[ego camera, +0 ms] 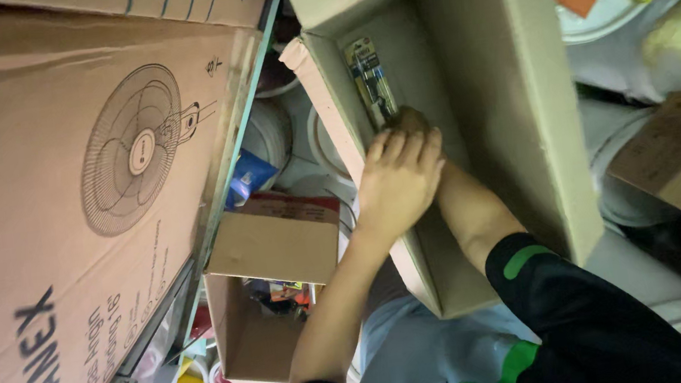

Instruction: The person picks up various items from shelves and puts them into cardboard boxes.

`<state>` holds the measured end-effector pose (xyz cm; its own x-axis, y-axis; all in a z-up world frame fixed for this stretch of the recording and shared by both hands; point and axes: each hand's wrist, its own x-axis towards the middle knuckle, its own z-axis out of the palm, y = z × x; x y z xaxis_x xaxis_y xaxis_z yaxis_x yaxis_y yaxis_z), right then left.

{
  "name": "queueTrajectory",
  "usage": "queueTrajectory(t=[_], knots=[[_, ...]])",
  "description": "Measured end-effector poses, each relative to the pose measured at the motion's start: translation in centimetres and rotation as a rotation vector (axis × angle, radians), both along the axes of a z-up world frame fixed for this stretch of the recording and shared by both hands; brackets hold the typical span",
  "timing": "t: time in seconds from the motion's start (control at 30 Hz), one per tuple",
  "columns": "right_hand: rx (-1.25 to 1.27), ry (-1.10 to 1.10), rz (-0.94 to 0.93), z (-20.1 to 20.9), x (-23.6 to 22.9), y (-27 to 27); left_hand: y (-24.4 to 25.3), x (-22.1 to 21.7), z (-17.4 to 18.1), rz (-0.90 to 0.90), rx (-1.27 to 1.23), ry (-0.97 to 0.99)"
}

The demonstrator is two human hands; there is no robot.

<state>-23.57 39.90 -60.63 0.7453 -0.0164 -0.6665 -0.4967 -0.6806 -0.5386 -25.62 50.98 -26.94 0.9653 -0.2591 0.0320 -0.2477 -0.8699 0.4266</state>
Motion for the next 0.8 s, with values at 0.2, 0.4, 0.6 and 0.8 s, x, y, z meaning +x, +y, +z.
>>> queueTrajectory(t=[0.2,0.4,0.6,0.8], knots=[[0.223,0.059,0.065,9.0,2.0,-3.4,-0.4,0.3,0.0,0.007,-0.010,0.045],[0.479,0.146,-0.030,28.5,0.9,-6.4,0.0,-0.2,2.4,0.147,-0.520,-0.215],[0.614,-0.090,0.085,40.2,-6.9,-14.3,-5.0,-0.3,4.0,0.191,-1.639,0.139],[0.638,-0.054,-0.028,45.8,-13.4,-18.6,-10.7,-3.1,12.3,-0.405,-2.148,0.948]])
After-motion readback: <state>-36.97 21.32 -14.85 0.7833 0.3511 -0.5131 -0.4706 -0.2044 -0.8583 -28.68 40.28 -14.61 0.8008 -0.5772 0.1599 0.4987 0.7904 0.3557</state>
